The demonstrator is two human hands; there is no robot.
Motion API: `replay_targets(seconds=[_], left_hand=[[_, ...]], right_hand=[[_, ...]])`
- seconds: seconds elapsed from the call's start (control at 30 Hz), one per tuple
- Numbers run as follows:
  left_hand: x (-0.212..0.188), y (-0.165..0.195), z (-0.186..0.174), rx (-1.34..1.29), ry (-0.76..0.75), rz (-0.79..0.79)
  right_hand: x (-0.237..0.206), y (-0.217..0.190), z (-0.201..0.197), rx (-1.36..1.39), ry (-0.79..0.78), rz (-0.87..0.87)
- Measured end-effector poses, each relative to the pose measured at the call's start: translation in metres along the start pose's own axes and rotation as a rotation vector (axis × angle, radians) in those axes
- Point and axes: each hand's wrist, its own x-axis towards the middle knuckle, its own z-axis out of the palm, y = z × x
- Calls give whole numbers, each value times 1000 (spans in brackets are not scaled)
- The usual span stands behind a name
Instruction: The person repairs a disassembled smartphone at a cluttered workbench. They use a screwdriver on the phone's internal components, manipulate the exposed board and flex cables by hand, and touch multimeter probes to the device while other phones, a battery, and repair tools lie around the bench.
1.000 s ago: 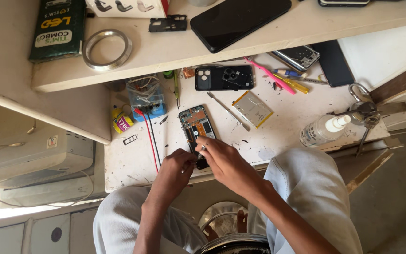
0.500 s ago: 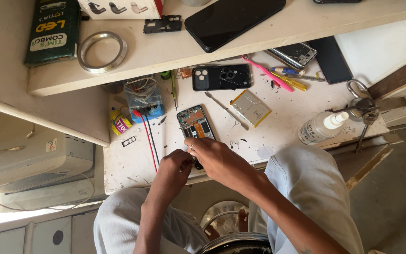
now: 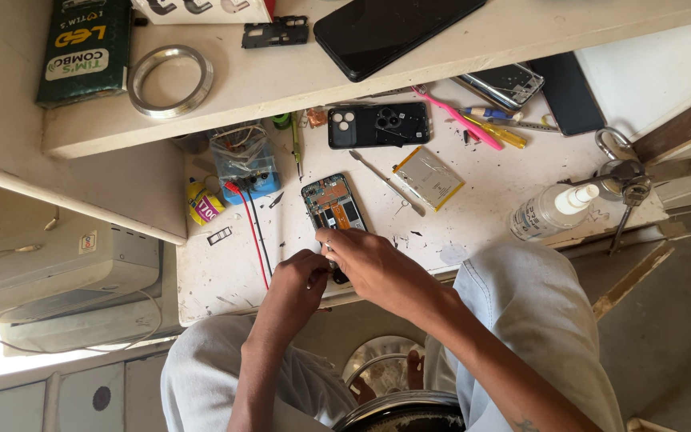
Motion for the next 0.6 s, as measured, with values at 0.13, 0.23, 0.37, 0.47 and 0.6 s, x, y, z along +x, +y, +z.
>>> replay_targets(seconds=[0.13,0.23,0.37,0.47,0.6], left_hand=[[1,0,0,-22,-6,5],[0,-1,1,-29,-10,-11],[1,-2,1,-12,-1,7],[1,-3,2,1,-2,10],[0,-4,3,12,4,24]], right_hand=[[-1,5,0,-260,38,-195],[-2,8,0,-263,26,-196],[-3,10,2,-117,-6,-52],[-2,9,3,-135,5,-84],[-4,6,1,-129,-6,-66]])
